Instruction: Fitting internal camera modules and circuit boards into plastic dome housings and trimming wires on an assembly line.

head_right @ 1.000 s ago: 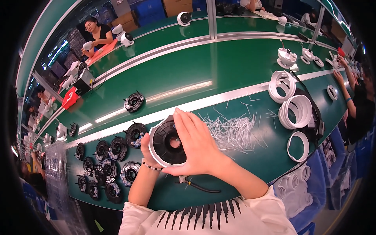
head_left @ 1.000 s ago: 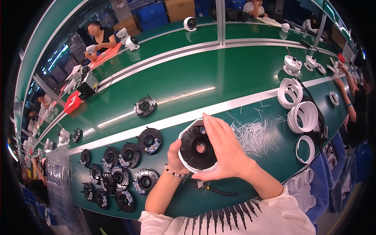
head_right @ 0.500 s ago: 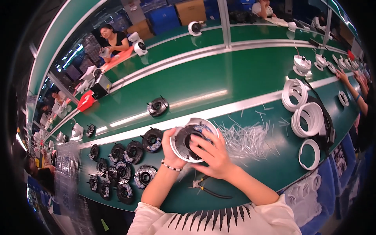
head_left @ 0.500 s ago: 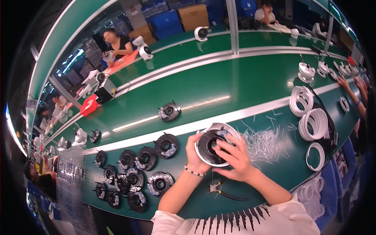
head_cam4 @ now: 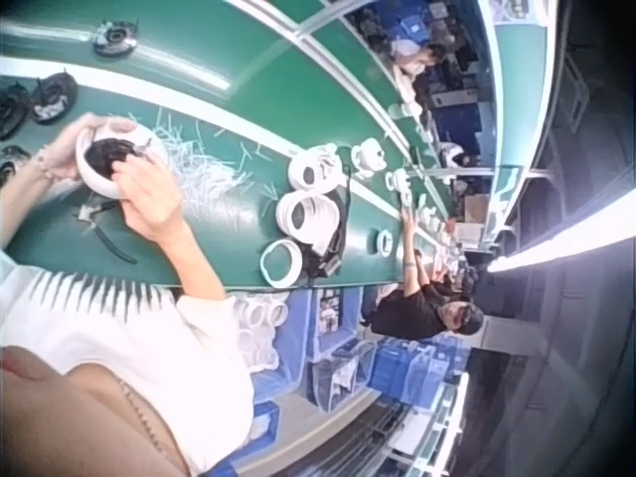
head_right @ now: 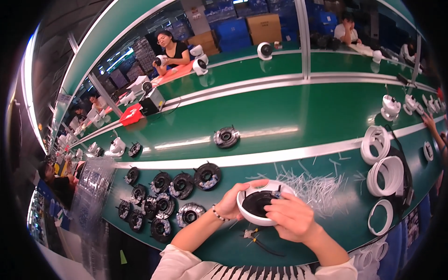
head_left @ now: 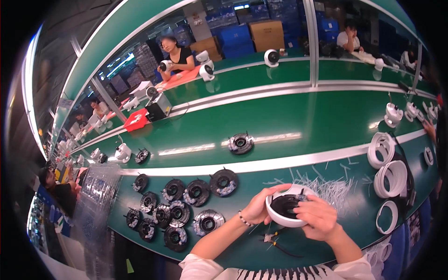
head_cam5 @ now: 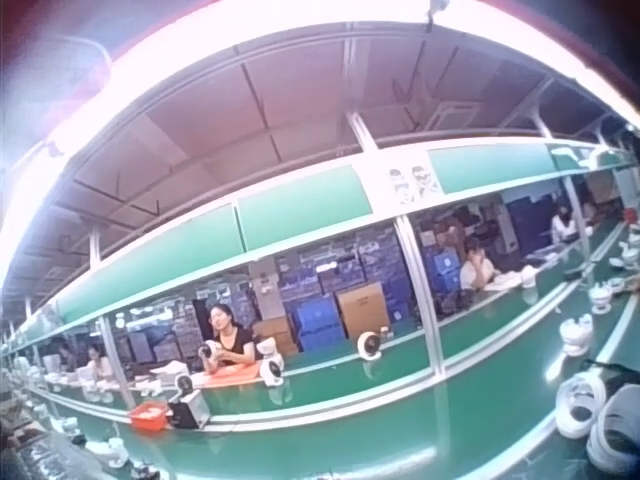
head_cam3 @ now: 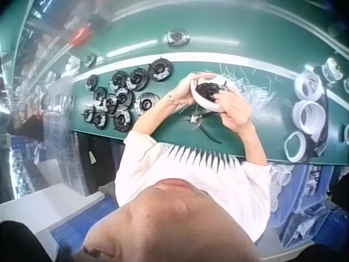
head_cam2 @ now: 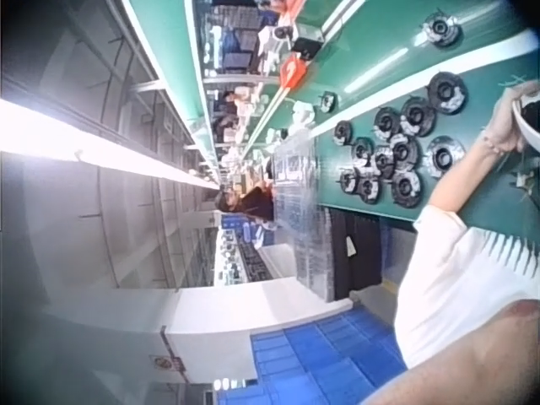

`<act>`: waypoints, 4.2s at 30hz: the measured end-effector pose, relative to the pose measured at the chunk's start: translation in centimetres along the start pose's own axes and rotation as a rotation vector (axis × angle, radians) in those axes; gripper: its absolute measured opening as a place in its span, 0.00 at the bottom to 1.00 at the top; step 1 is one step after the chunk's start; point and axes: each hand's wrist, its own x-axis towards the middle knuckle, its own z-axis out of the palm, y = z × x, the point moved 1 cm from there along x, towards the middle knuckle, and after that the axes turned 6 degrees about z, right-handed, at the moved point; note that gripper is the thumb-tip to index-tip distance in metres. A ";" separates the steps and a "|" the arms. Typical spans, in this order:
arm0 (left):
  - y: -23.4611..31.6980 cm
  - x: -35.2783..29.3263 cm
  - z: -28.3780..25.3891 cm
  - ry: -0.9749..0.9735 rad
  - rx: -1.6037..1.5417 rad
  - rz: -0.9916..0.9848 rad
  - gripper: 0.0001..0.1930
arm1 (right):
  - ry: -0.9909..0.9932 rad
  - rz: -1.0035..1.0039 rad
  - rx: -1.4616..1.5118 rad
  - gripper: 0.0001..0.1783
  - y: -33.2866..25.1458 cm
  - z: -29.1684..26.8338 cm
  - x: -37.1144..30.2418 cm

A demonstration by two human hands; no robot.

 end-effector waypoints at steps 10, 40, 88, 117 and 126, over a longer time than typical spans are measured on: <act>0.8 1.3 -1.0 0.029 -0.096 -0.098 0.30 | -0.105 -0.009 0.119 0.21 2.8 -1.9 1.4; 12.6 4.4 -12.7 0.495 0.339 0.366 0.19 | 0.252 0.795 -0.861 0.21 5.0 -12.3 -11.8; 7.2 10.8 -2.4 0.347 0.703 0.355 0.14 | 0.057 0.999 -0.476 0.14 0.2 -8.2 -13.5; -1.8 2.3 1.1 0.231 0.213 0.794 0.26 | -0.195 1.040 -0.379 0.64 1.1 -6.8 -10.6; -7.9 2.5 2.3 0.159 0.312 0.587 0.39 | 0.353 0.838 0.511 0.63 3.6 1.8 -4.1</act>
